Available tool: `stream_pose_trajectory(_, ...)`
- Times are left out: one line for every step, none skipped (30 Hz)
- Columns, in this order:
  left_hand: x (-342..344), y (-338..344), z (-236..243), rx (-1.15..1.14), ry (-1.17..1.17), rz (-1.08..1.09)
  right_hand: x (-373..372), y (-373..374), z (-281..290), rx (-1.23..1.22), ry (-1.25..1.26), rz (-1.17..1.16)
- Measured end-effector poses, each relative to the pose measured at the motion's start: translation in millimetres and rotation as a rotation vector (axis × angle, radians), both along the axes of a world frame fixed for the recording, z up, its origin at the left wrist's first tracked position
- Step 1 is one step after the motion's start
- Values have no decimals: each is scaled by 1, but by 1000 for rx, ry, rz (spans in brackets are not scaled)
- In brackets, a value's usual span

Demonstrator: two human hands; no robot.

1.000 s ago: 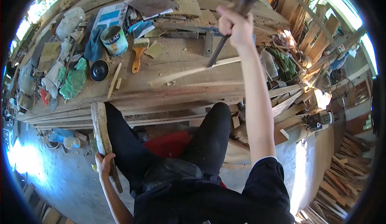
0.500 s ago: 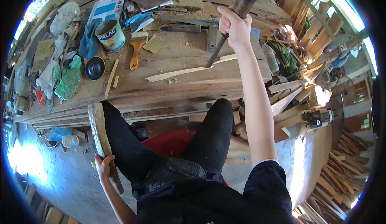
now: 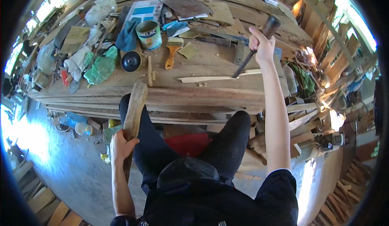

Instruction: Carving a small piece of wood using a chisel and a wooden mallet at a workbench.

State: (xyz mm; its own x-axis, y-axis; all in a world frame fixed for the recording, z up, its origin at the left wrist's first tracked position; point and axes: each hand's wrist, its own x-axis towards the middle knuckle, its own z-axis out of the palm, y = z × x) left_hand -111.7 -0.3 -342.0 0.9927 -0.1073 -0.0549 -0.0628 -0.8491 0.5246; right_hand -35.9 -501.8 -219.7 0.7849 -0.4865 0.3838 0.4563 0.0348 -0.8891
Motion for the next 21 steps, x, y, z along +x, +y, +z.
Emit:
stream_pose_trajectory(2,-1,6,35,7,61,0,1,1,-7,1,-19)
stream_pose_trajectory(3,-2,10,-34,58,53,0,2,2,-14,-3,4)
stream_pose_trajectory(4,-1,15,-85,124,49,0,2,2,-8,6,4)
stream_pose_trajectory(5,1,18,-99,101,38,0,3,3,5,18,-24)
stream_pose_trajectory(6,2,21,-61,55,5,-1,3,4,9,11,-5)
stream_pose_trajectory(7,4,24,4,38,-9,-1,3,4,3,-1,17)
stream_pose_trajectory(9,3,26,-26,-2,-19,-1,3,4,4,6,9)
stream_pose_trajectory(12,1,27,-149,-19,-61,-2,4,3,2,10,-8)
stream_pose_trajectory(17,-3,29,-270,-36,-106,-3,5,2,42,6,-14)
stream_pose_trajectory(24,-11,31,-292,-72,-111,-4,6,2,34,-18,16)
stream_pose_trajectory(34,-22,34,-302,-67,-107,-4,8,1,9,-14,18)
stream_pose_trajectory(44,-33,37,-296,-208,-151,-5,10,0,-13,-6,1)
stream_pose_trajectory(59,-49,40,-244,-244,-137,-5,13,0,-24,-38,24)
stream_pose_trajectory(76,-62,45,-118,-323,-165,-5,16,0,-22,-25,34)
stream_pose_trajectory(96,-79,50,-73,-299,-183,-5,20,0,-66,-21,33)
stream_pose_trajectory(114,-95,55,-34,-248,-166,-5,23,0,-110,-15,19)
stream_pose_trajectory(131,-111,58,3,-201,-147,-4,27,0,-120,-14,30)
stream_pose_trajectory(148,-125,61,40,-141,-140,-4,31,1,-127,-36,46)
stream_pose_trajectory(160,-137,61,73,-97,-126,-4,34,1,-126,-21,37)
stream_pose_trajectory(169,-148,59,74,-87,-123,-4,37,2,-111,10,4)
stream_pose_trajectory(176,-157,58,109,-134,-111,-5,39,3,-114,27,-20)
